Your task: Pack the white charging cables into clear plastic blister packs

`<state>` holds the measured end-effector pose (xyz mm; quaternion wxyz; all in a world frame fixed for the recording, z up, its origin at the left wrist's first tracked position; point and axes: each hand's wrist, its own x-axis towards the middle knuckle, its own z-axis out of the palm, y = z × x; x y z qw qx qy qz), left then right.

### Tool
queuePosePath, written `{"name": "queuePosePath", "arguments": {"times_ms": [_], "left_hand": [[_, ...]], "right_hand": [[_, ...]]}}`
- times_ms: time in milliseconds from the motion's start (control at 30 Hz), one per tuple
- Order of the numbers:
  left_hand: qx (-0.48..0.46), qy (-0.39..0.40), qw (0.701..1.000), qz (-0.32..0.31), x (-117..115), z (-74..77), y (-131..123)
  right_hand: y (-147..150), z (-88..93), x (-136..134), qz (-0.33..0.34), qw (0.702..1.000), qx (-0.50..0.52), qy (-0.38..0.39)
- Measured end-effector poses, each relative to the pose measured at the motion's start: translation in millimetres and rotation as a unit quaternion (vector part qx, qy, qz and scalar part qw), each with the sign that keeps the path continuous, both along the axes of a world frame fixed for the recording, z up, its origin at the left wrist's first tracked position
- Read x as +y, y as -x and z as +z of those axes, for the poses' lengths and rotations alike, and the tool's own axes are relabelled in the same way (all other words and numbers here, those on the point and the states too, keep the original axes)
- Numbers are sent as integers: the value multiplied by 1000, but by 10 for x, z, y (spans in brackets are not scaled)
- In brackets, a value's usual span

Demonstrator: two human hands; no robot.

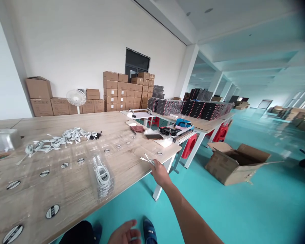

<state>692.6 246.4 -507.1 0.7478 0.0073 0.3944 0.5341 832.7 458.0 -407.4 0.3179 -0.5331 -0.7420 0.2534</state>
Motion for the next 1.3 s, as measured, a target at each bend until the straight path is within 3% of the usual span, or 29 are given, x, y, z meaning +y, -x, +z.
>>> {"name": "queuePosePath", "arguments": {"times_ms": [67, 200, 333, 467, 633, 733, 867, 967, 1100, 1167, 1300], "left_hand": [[-2, 16, 1000, 26, 204, 205, -65], [-16, -32, 992, 119, 607, 601, -231], [-6, -73, 979, 191, 867, 728, -394], [30, -71, 970, 231, 798, 651, -484], [114, -141, 968, 171, 332, 371, -439], [152, -137, 975, 89, 70, 130, -374], [208, -121, 968, 76, -134, -102, -389], [224, -108, 963, 100, -203, -116, -466], [247, -112, 958, 97, -232, -36, -508], [228, -82, 967, 83, -229, -24, -486], [195, -43, 974, 111, -221, -74, -448]], "right_hand": [[-23, -24, -223, -5, 1000, -8, -5], [-115, -94, -819, 2, 1000, -5, -4], [-235, -253, -1378, -3, 998, 53, 26], [-381, -433, -1699, -6, 972, 192, 137], [-569, -522, -1870, -20, 880, 382, 281], [-599, -568, -1960, -18, 856, 375, 356], [-523, -682, -2108, 3, 875, 295, 385], [-448, -782, -2213, 13, 892, 248, 377], [-366, -906, -2306, 17, 880, 265, 395], [-331, -960, -2332, -10, 857, 327, 399], [-311, -1022, -2360, -47, 772, 504, 384]]}}
